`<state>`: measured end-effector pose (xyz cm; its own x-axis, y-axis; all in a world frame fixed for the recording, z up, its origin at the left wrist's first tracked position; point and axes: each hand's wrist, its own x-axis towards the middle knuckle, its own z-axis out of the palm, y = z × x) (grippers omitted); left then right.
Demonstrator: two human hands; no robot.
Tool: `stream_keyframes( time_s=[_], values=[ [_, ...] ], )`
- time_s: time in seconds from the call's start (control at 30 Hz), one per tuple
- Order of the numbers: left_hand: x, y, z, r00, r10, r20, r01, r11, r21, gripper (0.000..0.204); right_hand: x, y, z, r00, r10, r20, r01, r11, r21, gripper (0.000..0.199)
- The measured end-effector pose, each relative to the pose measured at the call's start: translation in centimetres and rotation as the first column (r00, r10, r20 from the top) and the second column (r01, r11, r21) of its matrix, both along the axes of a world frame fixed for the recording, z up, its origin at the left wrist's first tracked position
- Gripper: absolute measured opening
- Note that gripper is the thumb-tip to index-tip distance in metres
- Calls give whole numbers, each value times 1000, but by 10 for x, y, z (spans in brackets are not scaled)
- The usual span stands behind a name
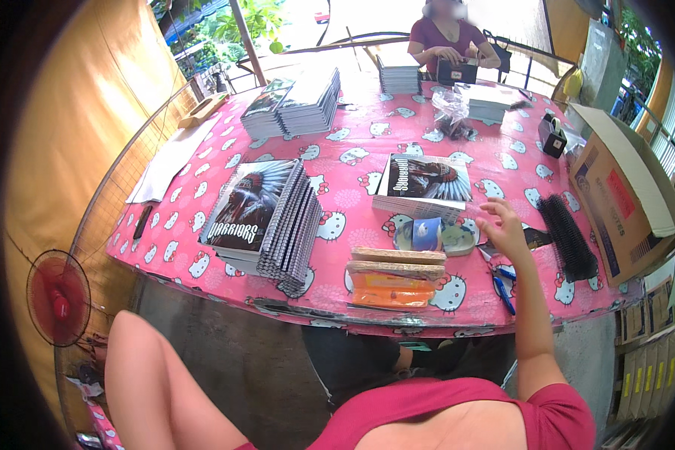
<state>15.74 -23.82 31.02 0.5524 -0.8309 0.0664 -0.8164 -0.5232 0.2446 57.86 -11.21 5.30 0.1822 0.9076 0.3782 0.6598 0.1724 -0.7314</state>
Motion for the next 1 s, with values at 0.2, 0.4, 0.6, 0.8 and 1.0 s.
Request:
stream_keyframes(
  time_s=[0.2, 0.4, 0.6, 0.8, 1.0],
  values=[
    [-19, -8, 6, 1000, -21, -24, 19, 999, -50, 31, 14, 93, -26, 923, -366, -123, 351, 928, -125, 46],
    [-41, -27, 14, 998, -50, 24, 53, 991, -127, 32, 11, 126, -47, 771, -256, -583, -42, 893, -448, 46],
    [-62, -30, 19, 960, -203, 191, 260, 902, -345, 33, 23, 98, -41, 924, -349, -159, 326, 933, -150, 35],
    [33, 40, -57, 190, 982, -12, -174, 22, -985, 72, -20, 12, 16, 841, 17, -541, 154, 951, 268, 35],
    [82, 135, -172, -101, 897, -430, -368, -435, -822, 48, -90, -55, 20, 789, 198, -581, -26, 957, 290, 47]
  ],
)
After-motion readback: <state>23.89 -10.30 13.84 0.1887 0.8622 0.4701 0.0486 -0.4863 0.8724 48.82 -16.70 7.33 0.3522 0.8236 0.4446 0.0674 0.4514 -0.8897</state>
